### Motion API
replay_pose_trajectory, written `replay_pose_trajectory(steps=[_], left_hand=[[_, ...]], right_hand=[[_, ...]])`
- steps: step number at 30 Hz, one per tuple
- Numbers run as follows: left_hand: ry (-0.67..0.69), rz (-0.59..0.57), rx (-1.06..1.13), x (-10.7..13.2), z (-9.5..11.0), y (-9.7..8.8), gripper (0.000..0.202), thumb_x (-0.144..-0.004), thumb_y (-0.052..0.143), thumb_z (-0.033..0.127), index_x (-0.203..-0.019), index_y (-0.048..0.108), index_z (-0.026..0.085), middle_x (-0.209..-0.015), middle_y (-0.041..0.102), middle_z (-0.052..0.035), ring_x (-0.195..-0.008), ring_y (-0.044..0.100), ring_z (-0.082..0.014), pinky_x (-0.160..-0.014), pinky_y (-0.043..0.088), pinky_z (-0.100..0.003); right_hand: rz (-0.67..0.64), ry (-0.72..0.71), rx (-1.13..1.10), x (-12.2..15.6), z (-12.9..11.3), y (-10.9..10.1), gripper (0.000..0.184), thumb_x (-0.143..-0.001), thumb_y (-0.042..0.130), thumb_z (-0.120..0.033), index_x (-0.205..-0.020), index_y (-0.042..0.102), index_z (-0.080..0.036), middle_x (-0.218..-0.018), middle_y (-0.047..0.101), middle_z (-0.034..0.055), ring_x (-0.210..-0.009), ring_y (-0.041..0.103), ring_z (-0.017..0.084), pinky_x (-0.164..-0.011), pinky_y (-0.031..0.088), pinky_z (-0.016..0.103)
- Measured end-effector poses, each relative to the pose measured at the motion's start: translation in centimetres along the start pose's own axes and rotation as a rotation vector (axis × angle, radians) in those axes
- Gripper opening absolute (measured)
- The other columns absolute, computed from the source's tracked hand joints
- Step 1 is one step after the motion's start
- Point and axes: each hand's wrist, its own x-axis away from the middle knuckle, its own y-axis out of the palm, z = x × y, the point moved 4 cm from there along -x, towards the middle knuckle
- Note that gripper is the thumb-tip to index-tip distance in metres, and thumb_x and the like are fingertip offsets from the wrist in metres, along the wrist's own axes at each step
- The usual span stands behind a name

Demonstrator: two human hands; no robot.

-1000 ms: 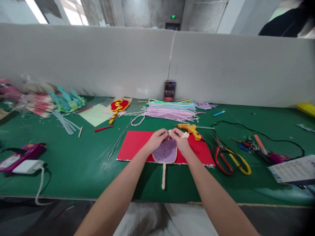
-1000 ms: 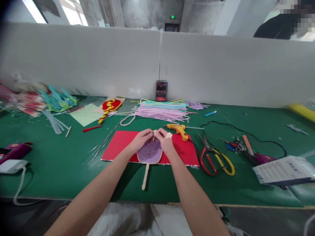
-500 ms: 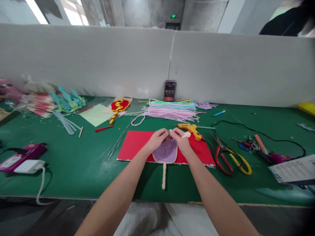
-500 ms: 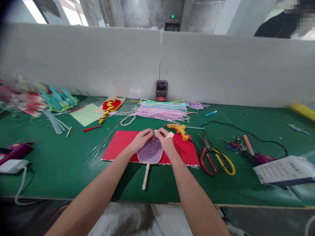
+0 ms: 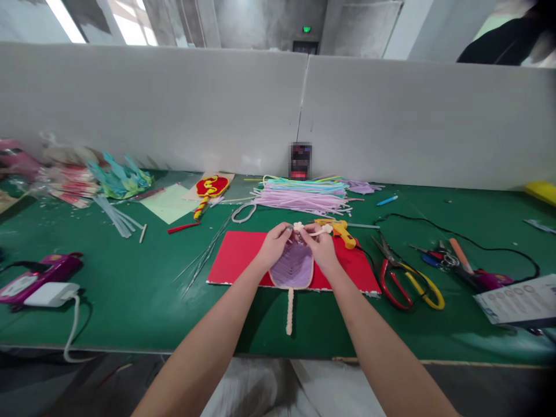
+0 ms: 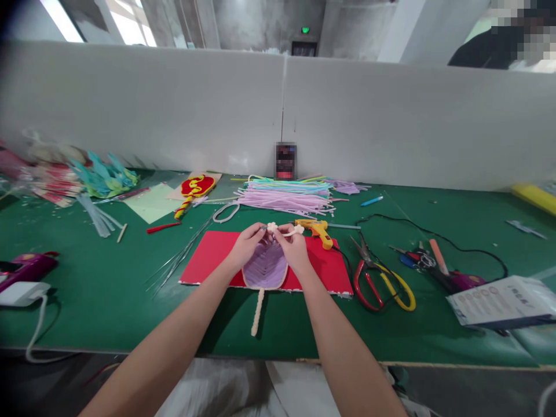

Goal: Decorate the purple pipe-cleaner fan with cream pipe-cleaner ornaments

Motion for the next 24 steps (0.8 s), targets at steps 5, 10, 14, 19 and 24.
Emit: replay_pose_trajectory(steps=[5, 10, 14, 19, 24], left_hand=[[0.01, -0.001, -0.007, -0.1, -0.2, 0.0, 0.015, -0.081, 0.043, 0.026, -0.075, 0.052, 0.016, -0.069, 0.055, 0.0001, -0.065, 0.052, -0.0115, -0.066, 0.041, -0.024], [0.037, 0.008, -0.084, 0.1, 0.4, -0.1, 0.017, -0.081, 0.044, 0.029, -0.072, 0.049, 0.016, -0.066, 0.052, 0.0018, -0.064, 0.05, -0.0104, -0.064, 0.039, -0.022], [0.031, 0.007, -0.164, 0.3, 0.6, 0.0, 0.02, -0.08, 0.046, 0.032, -0.067, 0.045, 0.016, -0.062, 0.048, 0.0034, -0.059, 0.046, -0.0092, -0.058, 0.036, -0.021], [0.028, 0.015, -0.19, 0.4, 0.7, 0.0, 0.02, -0.08, 0.047, 0.029, -0.065, 0.044, 0.016, -0.061, 0.047, 0.0037, -0.059, 0.045, -0.0092, -0.058, 0.035, -0.021], [0.025, -0.081, -0.177, 0.6, 1.2, 0.4, 0.022, -0.08, 0.046, 0.03, -0.063, 0.045, 0.016, -0.059, 0.049, 0.0035, -0.058, 0.046, -0.0098, -0.059, 0.035, -0.022]], right_hand=[[0.001, -0.005, 0.033, 0.0, 0.2, -0.1, 0.022, -0.073, 0.056, -0.041, -0.076, 0.055, -0.019, -0.067, 0.057, -0.0003, -0.061, 0.051, 0.013, -0.06, 0.039, 0.026], [-0.01, -0.022, 0.05, 0.0, 0.0, -0.1, 0.023, -0.073, 0.057, -0.042, -0.075, 0.055, -0.019, -0.067, 0.058, -0.0003, -0.061, 0.052, 0.013, -0.06, 0.04, 0.026], [-0.038, -0.031, 0.054, 0.0, -0.1, 0.2, 0.023, -0.073, 0.057, -0.041, -0.073, 0.054, -0.019, -0.066, 0.057, -0.0003, -0.061, 0.052, 0.014, -0.06, 0.04, 0.026], [-0.041, 0.0, -0.009, 0.2, -0.4, 0.4, 0.024, -0.073, 0.057, -0.042, -0.072, 0.054, -0.019, -0.063, 0.056, -0.0011, -0.058, 0.051, 0.013, -0.058, 0.04, 0.026], [-0.028, 0.04, -0.058, 0.3, -0.8, 0.4, 0.025, -0.074, 0.057, -0.042, -0.064, 0.052, -0.019, -0.055, 0.052, -0.0032, -0.052, 0.047, 0.011, -0.054, 0.037, 0.025]])
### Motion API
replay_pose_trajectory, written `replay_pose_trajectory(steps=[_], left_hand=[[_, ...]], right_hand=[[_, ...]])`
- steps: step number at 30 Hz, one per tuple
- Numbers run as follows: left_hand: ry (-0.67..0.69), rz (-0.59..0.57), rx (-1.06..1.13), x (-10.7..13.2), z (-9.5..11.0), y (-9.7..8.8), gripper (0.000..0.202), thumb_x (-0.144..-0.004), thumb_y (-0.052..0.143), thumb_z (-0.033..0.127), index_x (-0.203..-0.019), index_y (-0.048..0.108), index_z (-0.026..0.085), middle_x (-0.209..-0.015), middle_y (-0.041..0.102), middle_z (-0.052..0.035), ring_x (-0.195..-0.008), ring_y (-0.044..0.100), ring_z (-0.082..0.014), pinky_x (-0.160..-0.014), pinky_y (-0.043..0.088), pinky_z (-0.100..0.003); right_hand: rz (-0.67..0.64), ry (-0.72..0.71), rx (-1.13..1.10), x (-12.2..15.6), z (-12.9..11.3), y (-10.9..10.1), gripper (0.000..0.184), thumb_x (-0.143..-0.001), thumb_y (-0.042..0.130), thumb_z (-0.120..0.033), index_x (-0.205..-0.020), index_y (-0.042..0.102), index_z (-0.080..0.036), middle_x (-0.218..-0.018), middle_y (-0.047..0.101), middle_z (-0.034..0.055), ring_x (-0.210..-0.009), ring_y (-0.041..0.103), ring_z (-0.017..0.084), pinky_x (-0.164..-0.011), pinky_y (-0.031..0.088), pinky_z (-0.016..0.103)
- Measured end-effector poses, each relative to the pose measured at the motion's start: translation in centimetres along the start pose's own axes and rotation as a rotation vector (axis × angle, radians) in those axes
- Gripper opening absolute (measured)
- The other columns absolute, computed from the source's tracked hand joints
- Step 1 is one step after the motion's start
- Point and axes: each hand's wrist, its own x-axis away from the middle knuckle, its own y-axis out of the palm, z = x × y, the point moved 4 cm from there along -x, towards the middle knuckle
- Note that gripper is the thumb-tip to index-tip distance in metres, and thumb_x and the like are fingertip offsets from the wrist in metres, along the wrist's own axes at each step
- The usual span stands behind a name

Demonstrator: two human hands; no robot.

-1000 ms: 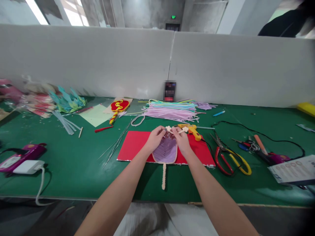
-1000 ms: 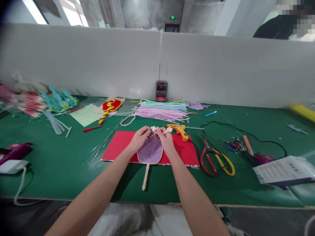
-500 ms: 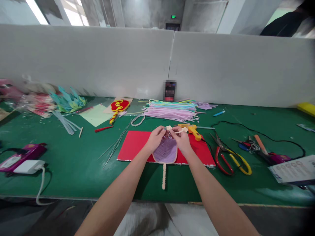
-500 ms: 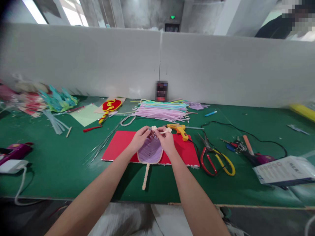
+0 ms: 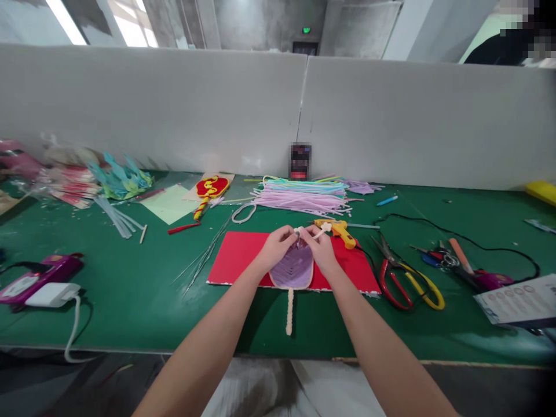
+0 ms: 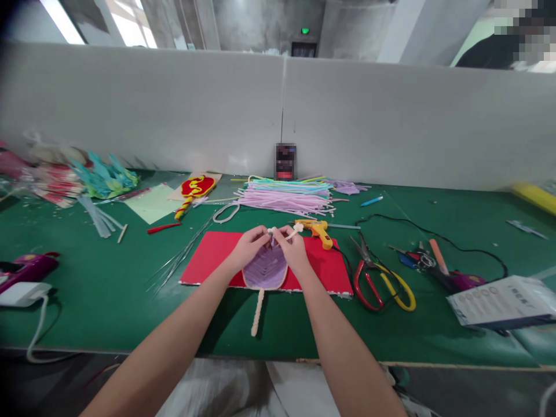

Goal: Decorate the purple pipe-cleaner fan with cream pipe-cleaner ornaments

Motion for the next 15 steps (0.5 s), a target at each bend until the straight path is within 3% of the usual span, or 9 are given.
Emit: replay_pose_trajectory(steps=[6, 15], left_hand=[[-0.001, -0.064, 0.04, 0.13, 0.12, 0.15, 0.025, -0.079, 0.046, 0.032, -0.06, 0.045, 0.016, -0.058, 0.048, 0.0033, -0.059, 0.046, -0.0104, -0.061, 0.036, -0.023], [-0.052, -0.087, 0.025, 0.32, 0.33, 0.07, 0.023, -0.079, 0.044, 0.028, -0.059, 0.045, 0.016, -0.058, 0.046, 0.0037, -0.06, 0.045, -0.0099, -0.06, 0.035, -0.022]], right_hand=[[-0.089, 0.005, -0.056, -0.01, 0.18, 0.24, 0.024, -0.073, 0.056, -0.039, -0.061, 0.05, -0.02, -0.054, 0.048, -0.0041, -0.053, 0.045, 0.011, -0.054, 0.036, 0.025], [-0.062, 0.019, 0.014, 0.51, 0.32, 0.22, 0.023, -0.074, 0.055, -0.038, -0.061, 0.048, -0.02, -0.057, 0.045, -0.0045, -0.056, 0.042, 0.011, -0.054, 0.033, 0.024]])
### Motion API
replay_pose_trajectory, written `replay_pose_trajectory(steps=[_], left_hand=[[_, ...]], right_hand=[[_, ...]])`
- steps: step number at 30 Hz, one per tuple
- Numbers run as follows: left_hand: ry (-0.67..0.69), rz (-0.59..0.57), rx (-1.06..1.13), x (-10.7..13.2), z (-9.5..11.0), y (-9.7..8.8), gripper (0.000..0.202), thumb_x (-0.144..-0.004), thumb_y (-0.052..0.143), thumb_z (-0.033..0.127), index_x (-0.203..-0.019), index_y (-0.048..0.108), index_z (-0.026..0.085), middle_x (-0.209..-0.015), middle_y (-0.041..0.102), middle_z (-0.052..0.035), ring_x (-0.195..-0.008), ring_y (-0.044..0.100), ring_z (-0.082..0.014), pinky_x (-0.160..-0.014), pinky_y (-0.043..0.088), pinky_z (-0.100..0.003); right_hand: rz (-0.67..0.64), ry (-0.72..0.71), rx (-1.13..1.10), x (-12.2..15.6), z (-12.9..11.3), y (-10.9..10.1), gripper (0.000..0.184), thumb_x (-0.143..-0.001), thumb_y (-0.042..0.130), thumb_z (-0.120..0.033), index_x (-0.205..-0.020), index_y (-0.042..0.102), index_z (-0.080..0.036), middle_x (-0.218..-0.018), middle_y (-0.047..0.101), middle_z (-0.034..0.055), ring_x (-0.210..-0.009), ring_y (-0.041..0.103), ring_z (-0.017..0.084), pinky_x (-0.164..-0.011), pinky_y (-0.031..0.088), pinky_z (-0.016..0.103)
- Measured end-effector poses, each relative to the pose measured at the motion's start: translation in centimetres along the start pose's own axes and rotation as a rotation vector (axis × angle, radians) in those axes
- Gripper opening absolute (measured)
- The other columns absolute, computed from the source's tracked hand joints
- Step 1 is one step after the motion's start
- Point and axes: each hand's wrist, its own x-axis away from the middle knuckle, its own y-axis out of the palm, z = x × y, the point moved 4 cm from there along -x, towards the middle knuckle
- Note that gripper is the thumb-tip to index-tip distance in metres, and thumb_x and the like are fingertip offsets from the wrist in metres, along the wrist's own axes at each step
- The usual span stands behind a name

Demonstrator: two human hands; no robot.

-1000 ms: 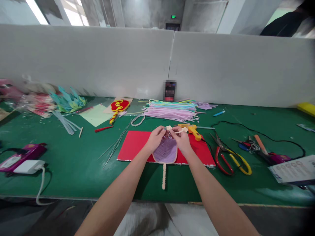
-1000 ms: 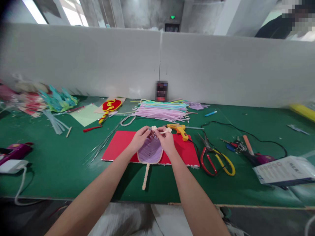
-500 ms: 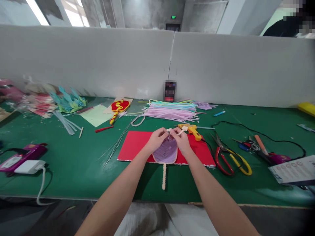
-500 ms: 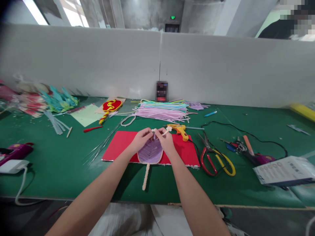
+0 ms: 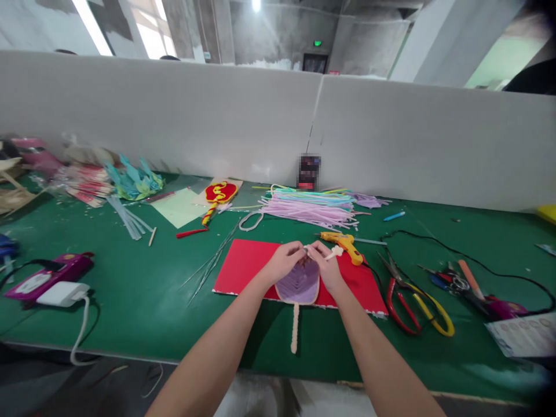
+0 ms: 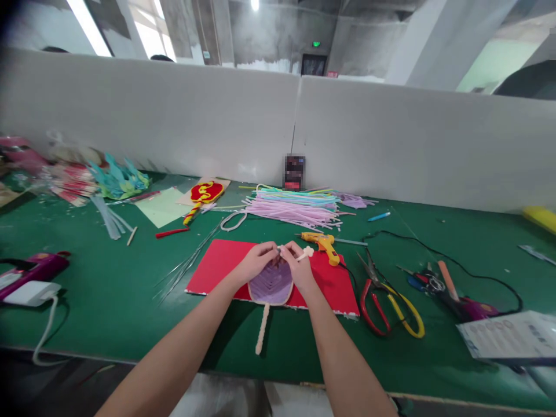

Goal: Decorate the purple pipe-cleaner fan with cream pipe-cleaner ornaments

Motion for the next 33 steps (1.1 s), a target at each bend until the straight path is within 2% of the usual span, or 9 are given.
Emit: replay_pose_trajectory(steps=[7, 11, 17, 24, 28, 33], left_hand=[[-0.027, -0.046, 0.023, 0.4, 0.4, -0.1, 0.024, -0.079, 0.042, 0.026, -0.057, 0.039, 0.016, -0.056, 0.04, 0.0046, -0.058, 0.04, -0.0094, -0.057, 0.032, -0.021], [-0.015, -0.072, -0.019, 0.3, 0.3, -0.1, 0.021, -0.079, 0.041, 0.023, -0.059, 0.042, 0.016, -0.06, 0.043, 0.0038, -0.061, 0.042, -0.0097, -0.059, 0.033, -0.021], [0.033, -0.061, -0.066, 0.3, 0.3, 0.0, 0.023, -0.079, 0.04, 0.022, -0.057, 0.041, 0.017, -0.061, 0.043, 0.0032, -0.06, 0.041, -0.01, -0.059, 0.033, -0.022], [0.005, -0.056, -0.013, 0.4, 0.0, 0.1, 0.025, -0.08, 0.042, 0.029, -0.058, 0.042, 0.017, -0.058, 0.044, 0.0036, -0.06, 0.043, -0.0103, -0.059, 0.033, -0.022], [0.028, -0.017, 0.028, 0.7, -0.6, -0.1, 0.023, -0.081, 0.044, 0.032, -0.065, 0.045, 0.016, -0.061, 0.047, 0.0032, -0.062, 0.045, -0.0106, -0.062, 0.035, -0.022], [0.018, -0.01, 0.043, 0.7, -1.3, -0.6, 0.022, -0.08, 0.045, 0.032, -0.065, 0.044, 0.016, -0.061, 0.044, 0.0036, -0.06, 0.043, -0.0102, -0.059, 0.034, -0.022]], right_hand=[[-0.02, 0.0, 0.024, 0.6, -0.9, 0.3, 0.022, -0.078, 0.052, -0.036, -0.064, 0.046, -0.02, -0.058, 0.041, -0.0045, -0.056, 0.04, 0.011, -0.054, 0.032, 0.024], [-0.046, -0.009, 0.014, 0.9, -0.9, 0.3, 0.025, -0.08, 0.049, -0.035, -0.062, 0.044, -0.02, -0.058, 0.038, -0.0044, -0.057, 0.037, 0.011, -0.055, 0.031, 0.024], [-0.009, -0.022, 0.056, 1.0, -0.7, 0.1, 0.022, -0.08, 0.049, -0.036, -0.065, 0.045, -0.02, -0.062, 0.036, -0.0034, -0.059, 0.036, 0.012, -0.056, 0.03, 0.024], [0.019, -0.043, 0.076, 0.8, -1.0, -0.1, 0.025, -0.077, 0.05, -0.039, -0.061, 0.043, -0.021, -0.058, 0.039, -0.0034, -0.057, 0.037, 0.013, -0.055, 0.031, 0.025], [-0.024, -0.048, 0.076, 0.4, -0.3, 0.2, 0.026, -0.077, 0.05, -0.041, -0.061, 0.045, -0.021, -0.056, 0.04, -0.004, -0.056, 0.038, 0.013, -0.054, 0.031, 0.025], [-0.047, -0.07, 0.129, 0.1, 0.0, 0.6, 0.025, -0.078, 0.05, -0.039, -0.062, 0.046, -0.021, -0.057, 0.041, -0.0047, -0.057, 0.039, 0.012, -0.055, 0.03, 0.025]])
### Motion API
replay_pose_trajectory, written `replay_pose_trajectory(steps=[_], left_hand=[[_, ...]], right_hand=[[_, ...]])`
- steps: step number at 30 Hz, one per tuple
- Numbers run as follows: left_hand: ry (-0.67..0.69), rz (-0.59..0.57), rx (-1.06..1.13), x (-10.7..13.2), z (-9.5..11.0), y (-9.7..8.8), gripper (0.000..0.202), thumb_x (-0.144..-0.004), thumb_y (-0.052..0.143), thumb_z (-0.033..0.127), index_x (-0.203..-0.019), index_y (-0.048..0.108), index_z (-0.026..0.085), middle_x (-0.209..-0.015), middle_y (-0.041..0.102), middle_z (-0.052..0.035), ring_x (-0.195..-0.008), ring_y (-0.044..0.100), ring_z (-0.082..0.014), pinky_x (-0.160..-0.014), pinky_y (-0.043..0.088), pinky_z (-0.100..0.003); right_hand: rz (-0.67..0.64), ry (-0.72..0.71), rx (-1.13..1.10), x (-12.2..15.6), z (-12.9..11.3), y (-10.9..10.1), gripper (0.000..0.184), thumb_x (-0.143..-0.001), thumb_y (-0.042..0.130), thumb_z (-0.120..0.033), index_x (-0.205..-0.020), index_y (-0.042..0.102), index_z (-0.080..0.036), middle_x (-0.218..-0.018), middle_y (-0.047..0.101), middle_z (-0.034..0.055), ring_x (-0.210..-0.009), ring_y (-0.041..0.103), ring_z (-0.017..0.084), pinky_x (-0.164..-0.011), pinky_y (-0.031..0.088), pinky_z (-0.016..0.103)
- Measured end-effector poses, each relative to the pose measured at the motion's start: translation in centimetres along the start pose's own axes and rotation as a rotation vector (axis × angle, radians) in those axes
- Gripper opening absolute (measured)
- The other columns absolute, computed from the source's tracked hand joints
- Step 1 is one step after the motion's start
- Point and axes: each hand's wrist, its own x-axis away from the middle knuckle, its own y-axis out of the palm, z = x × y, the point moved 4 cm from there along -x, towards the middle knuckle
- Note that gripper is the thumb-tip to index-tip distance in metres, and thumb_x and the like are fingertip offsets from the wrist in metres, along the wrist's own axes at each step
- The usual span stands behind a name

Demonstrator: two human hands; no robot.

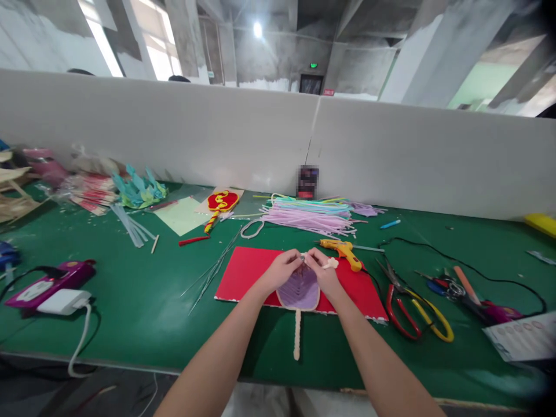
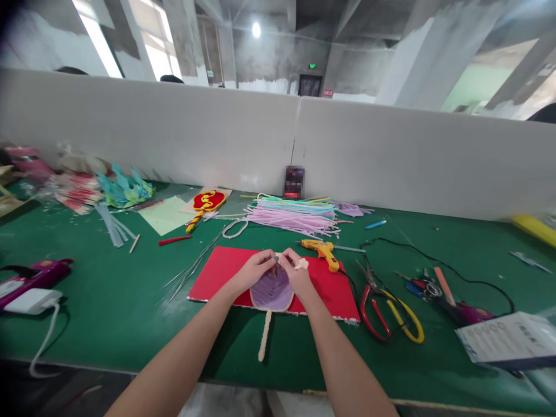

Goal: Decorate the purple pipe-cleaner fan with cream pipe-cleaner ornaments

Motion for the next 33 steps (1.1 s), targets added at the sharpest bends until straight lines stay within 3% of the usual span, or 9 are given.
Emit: replay_pose_trajectory(steps=[20, 33], left_hand=[[-0.061, -0.039, 0.256, -0.6, 0.1, 0.0, 0.033, -0.069, 0.059, 0.045, -0.064, 0.046, 0.015, -0.057, 0.048, 0.0032, -0.056, 0.046, -0.0094, -0.058, 0.036, -0.023], [0.011, -0.008, 0.154, -0.5, 0.6, 0.2, 0.026, -0.079, 0.051, 0.04, -0.07, 0.048, 0.015, -0.062, 0.049, 0.0019, -0.061, 0.048, -0.0104, -0.062, 0.039, -0.023]], right_hand=[[0.025, 0.009, -0.047, 0.0, -0.7, 0.4, 0.027, -0.08, 0.048, -0.043, -0.065, 0.045, -0.022, -0.058, 0.045, -0.0038, -0.057, 0.044, 0.013, -0.056, 0.037, 0.026], [0.117, -0.024, -0.007, 0.4, -1.9, 0.3, 0.025, -0.082, 0.045, -0.041, -0.065, 0.043, -0.023, -0.058, 0.043, -0.0032, -0.06, 0.043, 0.014, -0.057, 0.037, 0.025]])
